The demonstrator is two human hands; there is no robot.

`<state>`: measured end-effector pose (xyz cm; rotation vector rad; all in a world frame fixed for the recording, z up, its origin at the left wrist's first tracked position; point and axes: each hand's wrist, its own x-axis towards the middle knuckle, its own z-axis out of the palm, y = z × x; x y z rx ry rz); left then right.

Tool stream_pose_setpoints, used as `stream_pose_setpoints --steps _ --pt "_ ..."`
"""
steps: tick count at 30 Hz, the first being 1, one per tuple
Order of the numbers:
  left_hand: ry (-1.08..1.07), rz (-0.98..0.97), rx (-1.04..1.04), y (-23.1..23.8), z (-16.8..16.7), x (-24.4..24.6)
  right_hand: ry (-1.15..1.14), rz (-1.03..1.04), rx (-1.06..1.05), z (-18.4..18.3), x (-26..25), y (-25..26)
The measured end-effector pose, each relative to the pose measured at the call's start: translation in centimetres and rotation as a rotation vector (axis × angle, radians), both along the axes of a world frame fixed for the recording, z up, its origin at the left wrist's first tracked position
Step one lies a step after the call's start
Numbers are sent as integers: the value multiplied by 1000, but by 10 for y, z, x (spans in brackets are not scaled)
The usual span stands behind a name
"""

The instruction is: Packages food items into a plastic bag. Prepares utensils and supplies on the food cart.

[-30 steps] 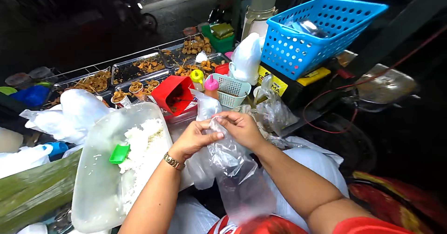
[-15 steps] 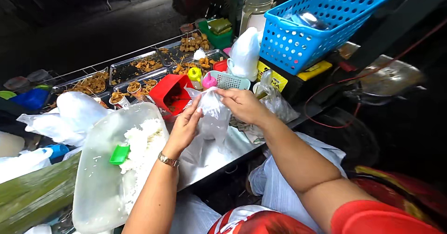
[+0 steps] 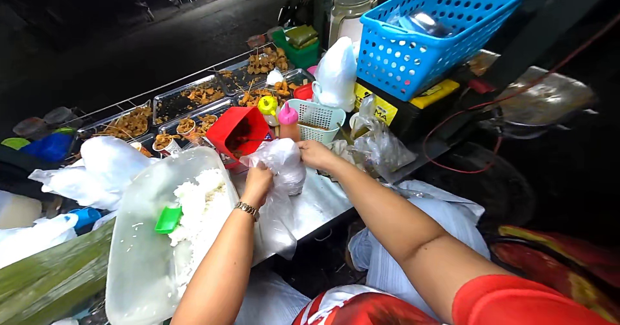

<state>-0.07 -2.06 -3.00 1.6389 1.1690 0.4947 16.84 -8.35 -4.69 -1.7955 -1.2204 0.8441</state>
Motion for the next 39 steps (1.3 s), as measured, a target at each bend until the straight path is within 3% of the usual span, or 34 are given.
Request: stream_pose_setpoints --steps 4,9,12,15,18,21,23,28,33,39 --pt "153 -20 66 6 -10 8 300 -133 -253 -22 -3 13" --pt "259 -35 306 17 1 -16 676 -187 -46 -34 5 -2" --pt "17 -34 271 17 10 -28 692 -337 143 -30 4 -21" --pt "-360 -102 193 4 26 -31 442 -513 592 -20 -10 -44" --pt "-639 -221 114 -10 33 -31 267 -272 880 -1 -35 -64" --pt "-767 -346 84 -17 30 -31 269 -30 690 16 -58 -68" --pt "-748 -365 119 -16 29 -34 269 -33 636 19 -65 -66" --pt "-473 -246 185 -11 35 -38 270 -128 654 23 -55 -69" --pt "-566 -434 125 -15 31 -37 272 28 676 20 -50 -70" --pt "-749 -646 -133 -11 32 -46 1018 73 609 24 -37 -76"
